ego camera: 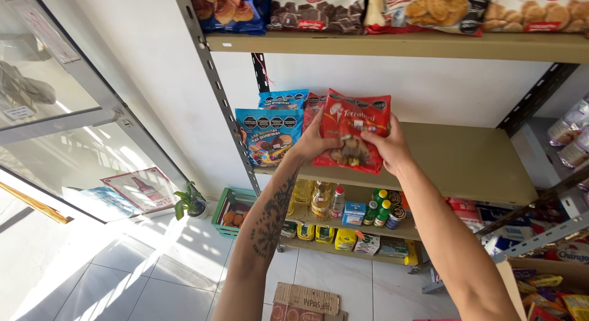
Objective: The person takes snack bags from a cardboard box and places them onto a metal shelf, stacking several bags of the same type together.
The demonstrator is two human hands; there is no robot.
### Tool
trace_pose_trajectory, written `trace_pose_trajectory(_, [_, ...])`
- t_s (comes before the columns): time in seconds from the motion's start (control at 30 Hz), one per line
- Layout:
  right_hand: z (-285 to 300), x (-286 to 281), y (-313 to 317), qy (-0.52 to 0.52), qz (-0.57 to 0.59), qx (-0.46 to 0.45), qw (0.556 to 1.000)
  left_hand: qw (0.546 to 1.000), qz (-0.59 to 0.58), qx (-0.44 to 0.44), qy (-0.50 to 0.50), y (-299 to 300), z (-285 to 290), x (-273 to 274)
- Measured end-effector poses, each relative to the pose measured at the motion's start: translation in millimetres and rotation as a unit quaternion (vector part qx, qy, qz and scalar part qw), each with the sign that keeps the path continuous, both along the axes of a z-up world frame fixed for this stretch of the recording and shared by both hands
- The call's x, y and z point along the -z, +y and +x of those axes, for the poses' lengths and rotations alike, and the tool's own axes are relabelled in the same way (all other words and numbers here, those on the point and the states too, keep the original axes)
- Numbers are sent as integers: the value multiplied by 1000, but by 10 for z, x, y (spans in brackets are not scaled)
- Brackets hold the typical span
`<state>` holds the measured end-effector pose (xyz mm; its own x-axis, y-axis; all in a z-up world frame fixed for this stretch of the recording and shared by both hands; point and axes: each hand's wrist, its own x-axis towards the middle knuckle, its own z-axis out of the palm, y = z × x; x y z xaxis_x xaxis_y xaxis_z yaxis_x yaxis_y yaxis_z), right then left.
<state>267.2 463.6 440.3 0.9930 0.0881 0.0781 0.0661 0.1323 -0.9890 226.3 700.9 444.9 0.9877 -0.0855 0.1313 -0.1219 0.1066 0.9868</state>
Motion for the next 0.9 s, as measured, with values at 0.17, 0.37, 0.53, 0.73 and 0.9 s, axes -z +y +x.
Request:
trace_pose_trajectory(0.17, [388, -243, 357, -26, -40, 16, 999, 983, 173, -45, -32, 189, 518, -309])
trace_pose_trajectory(0.37, [867, -282, 670, -44, -74, 20, 996, 915, 373, -152, -37, 473, 1757, 70])
trace_pose_trajectory(0.53, [1456, 30, 740, -72, -175, 55, 980, 858, 500, -116, -37, 392, 1798, -101])
trace_pose_trajectory(0.73, [1348, 1, 835, -49, -220, 43, 973, 838, 537, -98, -14, 373, 2033, 230])
trace_pose_trajectory(0.9, [1626, 365, 778, -26, -305, 47, 951, 805, 588, -78, 35, 301, 1625, -95])
